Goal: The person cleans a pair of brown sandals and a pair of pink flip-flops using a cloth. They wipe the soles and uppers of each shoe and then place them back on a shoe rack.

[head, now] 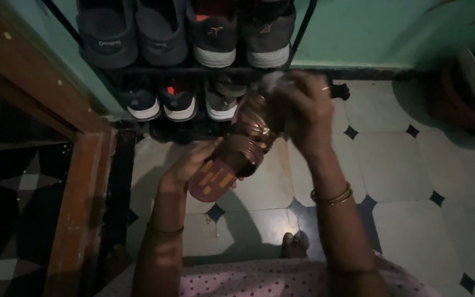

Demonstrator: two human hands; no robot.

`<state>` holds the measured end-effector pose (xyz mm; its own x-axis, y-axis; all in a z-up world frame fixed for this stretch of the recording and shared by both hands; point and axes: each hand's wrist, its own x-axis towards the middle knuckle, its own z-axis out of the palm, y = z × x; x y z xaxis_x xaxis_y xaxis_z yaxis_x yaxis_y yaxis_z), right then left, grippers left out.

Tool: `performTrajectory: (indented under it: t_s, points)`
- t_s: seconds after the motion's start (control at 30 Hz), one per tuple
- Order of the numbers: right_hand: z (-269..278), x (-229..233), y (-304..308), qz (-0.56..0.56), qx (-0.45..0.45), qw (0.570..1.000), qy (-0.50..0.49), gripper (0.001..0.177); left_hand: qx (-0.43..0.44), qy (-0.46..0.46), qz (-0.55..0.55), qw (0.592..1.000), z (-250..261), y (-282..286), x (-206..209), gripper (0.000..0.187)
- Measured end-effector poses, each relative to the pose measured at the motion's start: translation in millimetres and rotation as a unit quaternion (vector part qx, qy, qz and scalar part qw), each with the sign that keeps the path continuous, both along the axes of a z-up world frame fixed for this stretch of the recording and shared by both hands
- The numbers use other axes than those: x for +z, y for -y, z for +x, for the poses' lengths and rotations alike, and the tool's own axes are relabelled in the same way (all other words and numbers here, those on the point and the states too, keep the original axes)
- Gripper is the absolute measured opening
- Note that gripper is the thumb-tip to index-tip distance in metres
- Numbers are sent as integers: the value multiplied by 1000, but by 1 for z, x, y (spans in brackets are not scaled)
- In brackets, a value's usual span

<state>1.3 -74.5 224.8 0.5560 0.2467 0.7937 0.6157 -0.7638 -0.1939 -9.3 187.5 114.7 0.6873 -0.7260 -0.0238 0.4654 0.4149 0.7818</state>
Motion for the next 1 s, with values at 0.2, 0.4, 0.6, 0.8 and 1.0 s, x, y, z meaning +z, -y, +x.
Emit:
performTrajectory:
  t_s: [0.2, 0.4, 0.6, 0.8, 1.0]
  points:
    - [-6, 6, -8, 13, -1, 1000, -4, 28, 18, 9, -84, 996, -5, 5, 2, 57]
    - [-3, 10, -1, -99, -53, 979, -171, 22, 8, 17, -149, 989, 3, 9, -8, 59]
    - [-4, 17, -4, -79, -19, 994, -71, 23, 6, 19, -14, 1000, -1, 9, -4, 52]
    - [-6, 22, -2, 18, 8, 999, -33, 24, -21, 11, -22, 999, -7, 6, -1, 47]
    - [-6, 12, -14, 143, 23, 973, -182, 22, -26, -35, -116, 992, -9, 4, -11, 58]
